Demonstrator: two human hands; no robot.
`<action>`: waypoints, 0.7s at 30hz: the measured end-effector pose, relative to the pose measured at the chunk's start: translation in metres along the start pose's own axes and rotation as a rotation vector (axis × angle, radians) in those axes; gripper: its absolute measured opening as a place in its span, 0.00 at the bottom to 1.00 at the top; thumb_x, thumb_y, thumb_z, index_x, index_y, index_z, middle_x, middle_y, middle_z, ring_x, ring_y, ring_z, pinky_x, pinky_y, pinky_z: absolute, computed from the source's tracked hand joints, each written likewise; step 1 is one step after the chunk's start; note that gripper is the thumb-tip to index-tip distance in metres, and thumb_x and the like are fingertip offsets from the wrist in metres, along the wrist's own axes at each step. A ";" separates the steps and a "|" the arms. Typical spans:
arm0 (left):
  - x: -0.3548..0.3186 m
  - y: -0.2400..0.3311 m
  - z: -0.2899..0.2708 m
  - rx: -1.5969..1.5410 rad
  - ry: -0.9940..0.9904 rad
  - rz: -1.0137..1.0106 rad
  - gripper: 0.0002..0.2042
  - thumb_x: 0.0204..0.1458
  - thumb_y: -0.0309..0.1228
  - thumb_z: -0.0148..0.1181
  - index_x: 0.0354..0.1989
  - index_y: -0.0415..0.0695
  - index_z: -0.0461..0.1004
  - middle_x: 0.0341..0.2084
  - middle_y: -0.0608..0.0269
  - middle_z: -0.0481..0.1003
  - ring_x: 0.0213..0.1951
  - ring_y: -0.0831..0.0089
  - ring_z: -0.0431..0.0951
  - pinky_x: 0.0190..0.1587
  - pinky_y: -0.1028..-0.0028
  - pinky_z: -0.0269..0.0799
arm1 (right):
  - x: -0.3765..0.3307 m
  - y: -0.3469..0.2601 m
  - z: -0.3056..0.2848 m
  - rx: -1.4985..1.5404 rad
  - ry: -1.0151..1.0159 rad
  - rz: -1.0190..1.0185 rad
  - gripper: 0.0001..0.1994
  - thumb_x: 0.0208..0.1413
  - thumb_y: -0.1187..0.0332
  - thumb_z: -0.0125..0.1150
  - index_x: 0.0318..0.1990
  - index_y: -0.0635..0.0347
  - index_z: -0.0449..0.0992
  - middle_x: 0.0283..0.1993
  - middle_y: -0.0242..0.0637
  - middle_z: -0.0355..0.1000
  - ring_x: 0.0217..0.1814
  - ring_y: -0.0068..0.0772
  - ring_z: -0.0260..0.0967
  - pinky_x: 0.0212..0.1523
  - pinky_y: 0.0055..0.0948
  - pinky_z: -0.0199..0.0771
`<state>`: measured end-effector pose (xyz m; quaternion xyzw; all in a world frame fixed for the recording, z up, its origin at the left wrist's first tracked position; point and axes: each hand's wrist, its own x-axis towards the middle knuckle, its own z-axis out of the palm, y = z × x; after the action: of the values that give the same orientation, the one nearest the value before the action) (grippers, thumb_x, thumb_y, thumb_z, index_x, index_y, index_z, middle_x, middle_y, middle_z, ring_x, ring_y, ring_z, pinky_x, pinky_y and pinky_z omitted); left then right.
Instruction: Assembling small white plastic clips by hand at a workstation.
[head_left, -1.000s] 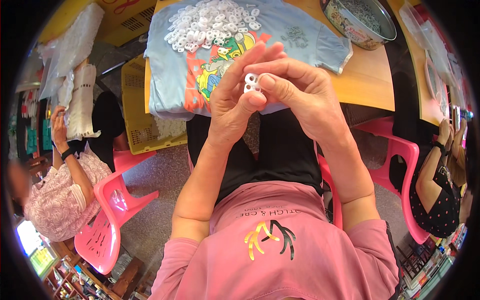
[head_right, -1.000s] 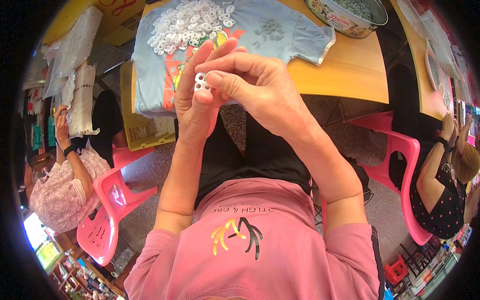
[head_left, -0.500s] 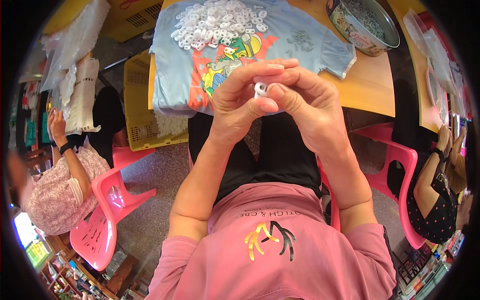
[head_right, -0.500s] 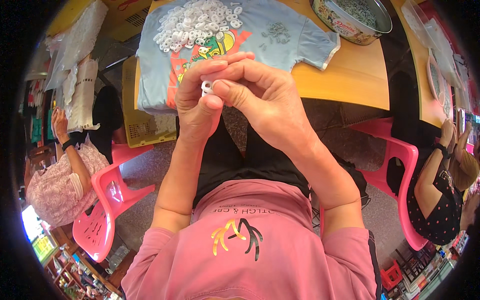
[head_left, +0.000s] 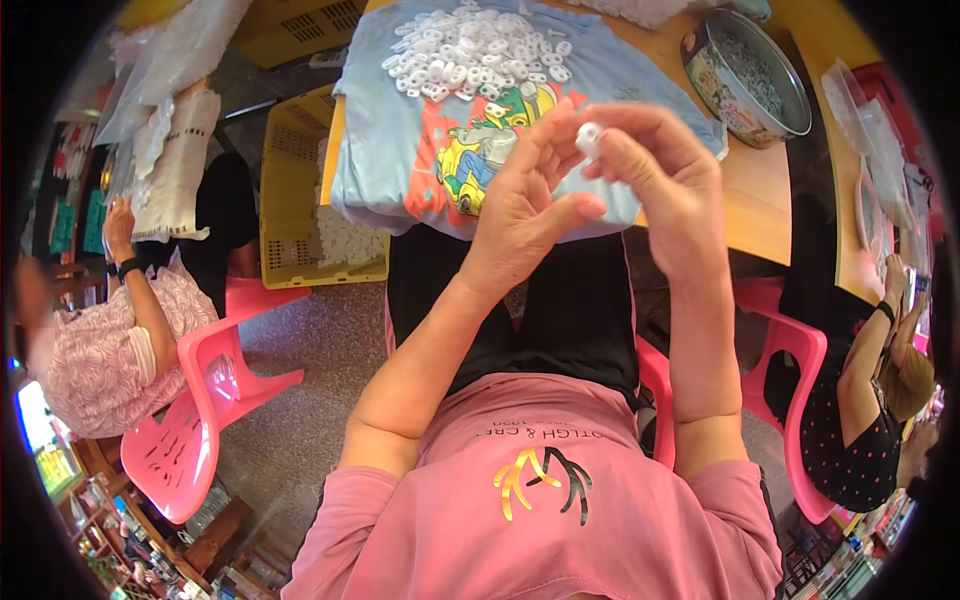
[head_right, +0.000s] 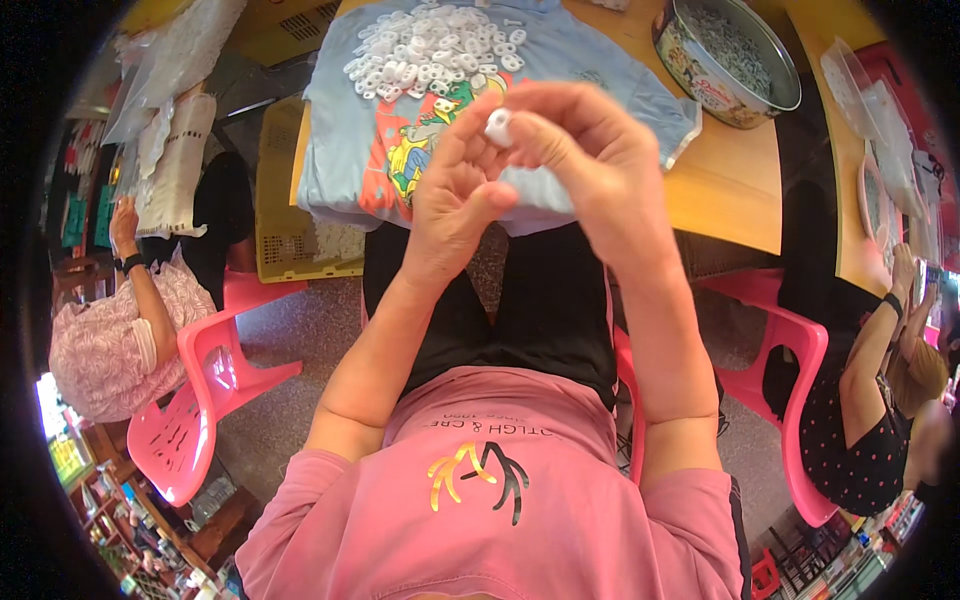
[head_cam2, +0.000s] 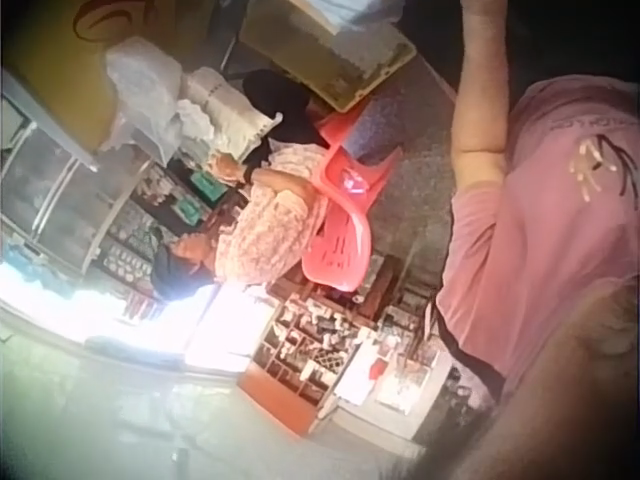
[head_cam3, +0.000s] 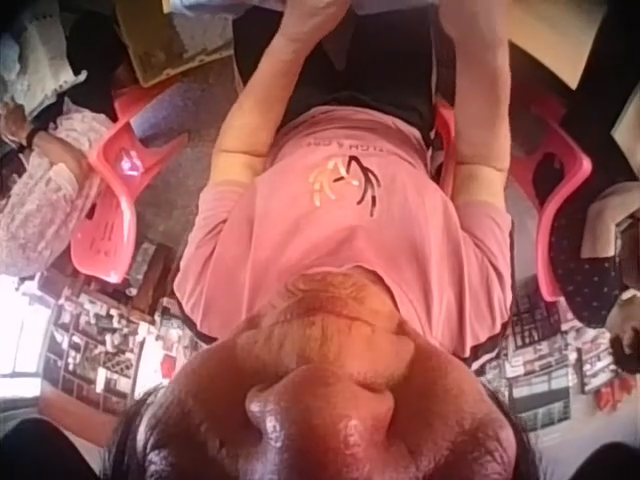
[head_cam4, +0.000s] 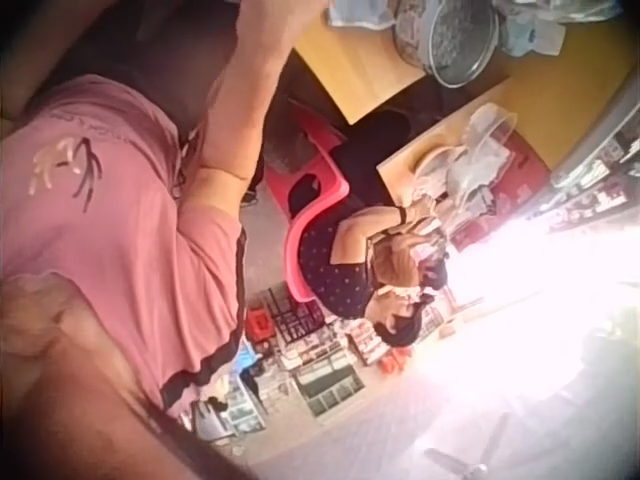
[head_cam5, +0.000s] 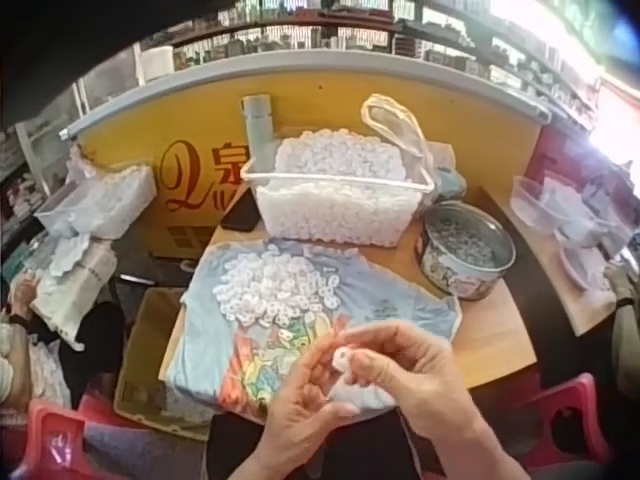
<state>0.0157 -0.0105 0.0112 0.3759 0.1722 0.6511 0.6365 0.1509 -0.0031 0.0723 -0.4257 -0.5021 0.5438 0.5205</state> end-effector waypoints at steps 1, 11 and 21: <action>-0.003 -0.006 -0.008 0.198 -0.018 -0.005 0.23 0.52 0.25 0.65 0.57 0.38 0.69 0.53 0.54 0.73 0.57 0.65 0.72 0.60 0.68 0.66 | 0.008 -0.004 0.004 -0.002 -0.010 -0.004 0.08 0.60 0.72 0.61 0.43 0.67 0.79 0.40 0.36 0.77 0.37 0.22 0.74 0.41 0.21 0.75; -0.008 0.011 -0.009 0.759 -0.302 -0.008 0.07 0.53 0.26 0.61 0.35 0.34 0.73 0.33 0.51 0.76 0.38 0.55 0.76 0.42 0.65 0.71 | 0.072 -0.015 0.071 -0.113 -0.440 -0.277 0.10 0.62 0.78 0.54 0.49 0.68 0.77 0.45 0.38 0.78 0.50 0.27 0.76 0.48 0.25 0.78; -0.007 0.146 0.051 -0.480 -0.822 0.380 0.12 0.57 0.34 0.58 0.21 0.47 0.73 0.23 0.70 0.75 0.18 0.71 0.73 0.22 0.79 0.64 | 0.084 0.050 0.015 -0.905 -0.281 -0.466 0.08 0.54 0.67 0.64 0.38 0.61 0.81 0.33 0.39 0.76 0.35 0.36 0.74 0.38 0.31 0.73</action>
<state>-0.0508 -0.0491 0.1458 0.4688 -0.3182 0.5747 0.5905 0.1208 0.0809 0.0298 -0.4079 -0.8329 0.1943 0.3196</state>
